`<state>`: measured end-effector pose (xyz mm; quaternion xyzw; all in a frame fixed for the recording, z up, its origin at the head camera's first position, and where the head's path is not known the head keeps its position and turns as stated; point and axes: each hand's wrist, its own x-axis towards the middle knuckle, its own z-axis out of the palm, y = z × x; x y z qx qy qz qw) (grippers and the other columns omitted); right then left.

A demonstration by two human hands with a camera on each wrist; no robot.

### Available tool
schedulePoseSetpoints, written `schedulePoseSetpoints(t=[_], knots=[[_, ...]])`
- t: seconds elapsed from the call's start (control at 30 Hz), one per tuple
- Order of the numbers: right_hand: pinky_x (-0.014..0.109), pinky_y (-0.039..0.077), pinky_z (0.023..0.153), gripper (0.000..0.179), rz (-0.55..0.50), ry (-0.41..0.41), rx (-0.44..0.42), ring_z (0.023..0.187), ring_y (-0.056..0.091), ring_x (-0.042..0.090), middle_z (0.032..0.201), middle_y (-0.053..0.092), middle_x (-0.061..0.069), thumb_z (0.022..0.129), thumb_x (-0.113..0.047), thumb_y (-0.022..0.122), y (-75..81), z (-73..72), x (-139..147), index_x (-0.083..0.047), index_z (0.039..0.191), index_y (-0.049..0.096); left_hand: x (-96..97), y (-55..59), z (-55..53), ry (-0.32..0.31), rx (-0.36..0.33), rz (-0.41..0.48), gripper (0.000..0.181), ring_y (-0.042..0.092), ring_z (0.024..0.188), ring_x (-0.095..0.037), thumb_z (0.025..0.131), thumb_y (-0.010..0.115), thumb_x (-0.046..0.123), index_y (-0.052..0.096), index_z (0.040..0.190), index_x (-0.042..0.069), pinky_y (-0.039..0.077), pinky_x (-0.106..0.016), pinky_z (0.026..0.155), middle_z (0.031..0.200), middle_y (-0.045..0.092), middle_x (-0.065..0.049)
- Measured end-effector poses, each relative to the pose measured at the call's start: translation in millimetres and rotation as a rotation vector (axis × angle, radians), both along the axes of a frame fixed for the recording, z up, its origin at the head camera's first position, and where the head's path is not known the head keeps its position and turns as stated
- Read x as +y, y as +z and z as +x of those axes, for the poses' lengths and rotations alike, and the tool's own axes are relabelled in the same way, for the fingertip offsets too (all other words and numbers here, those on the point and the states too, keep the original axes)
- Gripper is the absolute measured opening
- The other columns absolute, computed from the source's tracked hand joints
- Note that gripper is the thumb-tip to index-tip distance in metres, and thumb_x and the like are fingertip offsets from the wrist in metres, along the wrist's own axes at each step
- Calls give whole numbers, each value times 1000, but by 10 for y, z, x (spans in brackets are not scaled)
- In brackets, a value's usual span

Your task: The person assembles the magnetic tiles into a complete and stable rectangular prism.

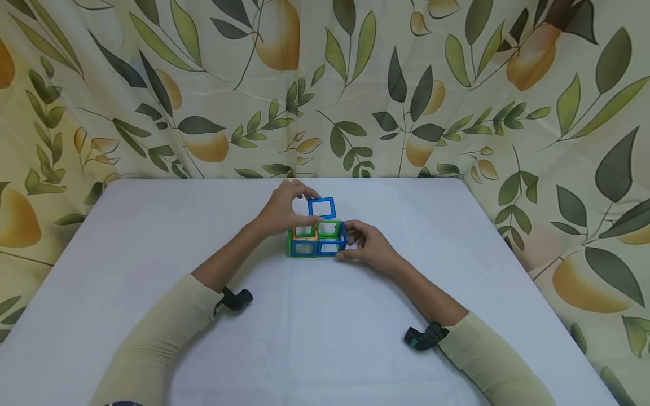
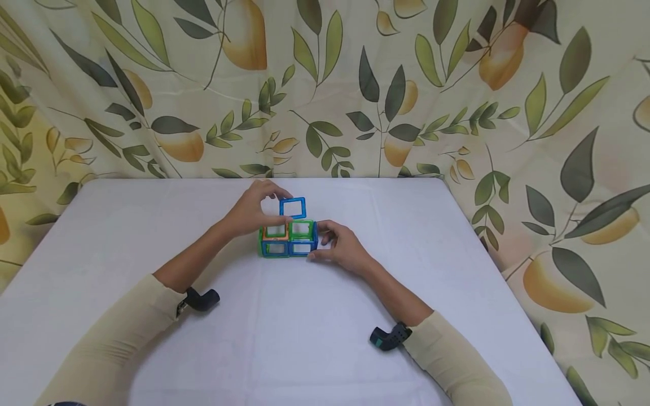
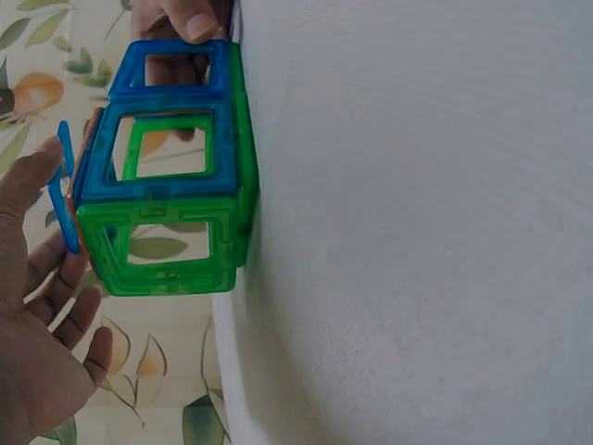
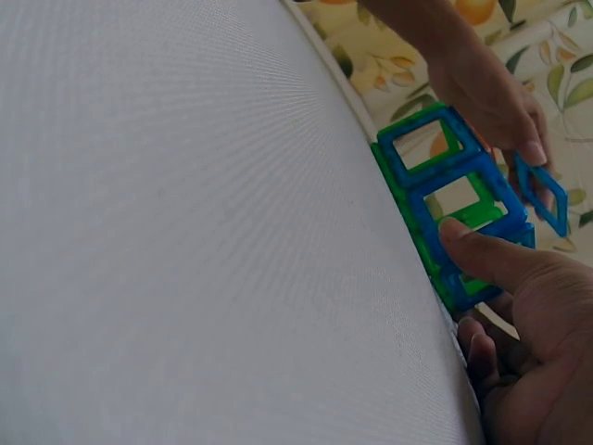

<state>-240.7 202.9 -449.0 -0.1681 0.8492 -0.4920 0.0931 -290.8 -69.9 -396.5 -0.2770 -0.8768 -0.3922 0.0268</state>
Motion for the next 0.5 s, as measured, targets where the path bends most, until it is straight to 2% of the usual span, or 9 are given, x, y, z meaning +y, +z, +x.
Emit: schedulePoseSetpoints(t=[0.23,0.5], knots=[[30,44,78,68,32,-4,-5,98,53,28,111,63,10,83,-17,92,7,-3,-10,-5,142,60,38,-24,51,-35,8,22,51,49,118,-25,84,90,37,74,125,12,41,-52,101,118,65,-4],[29,44,77,69,24,4,4,97,54,28,110,63,10,83,-15,92,13,-1,-9,-3,142,59,75,-23,99,-47,10,18,50,49,118,-24,83,91,37,73,121,11,41,-51,101,117,66,-4]])
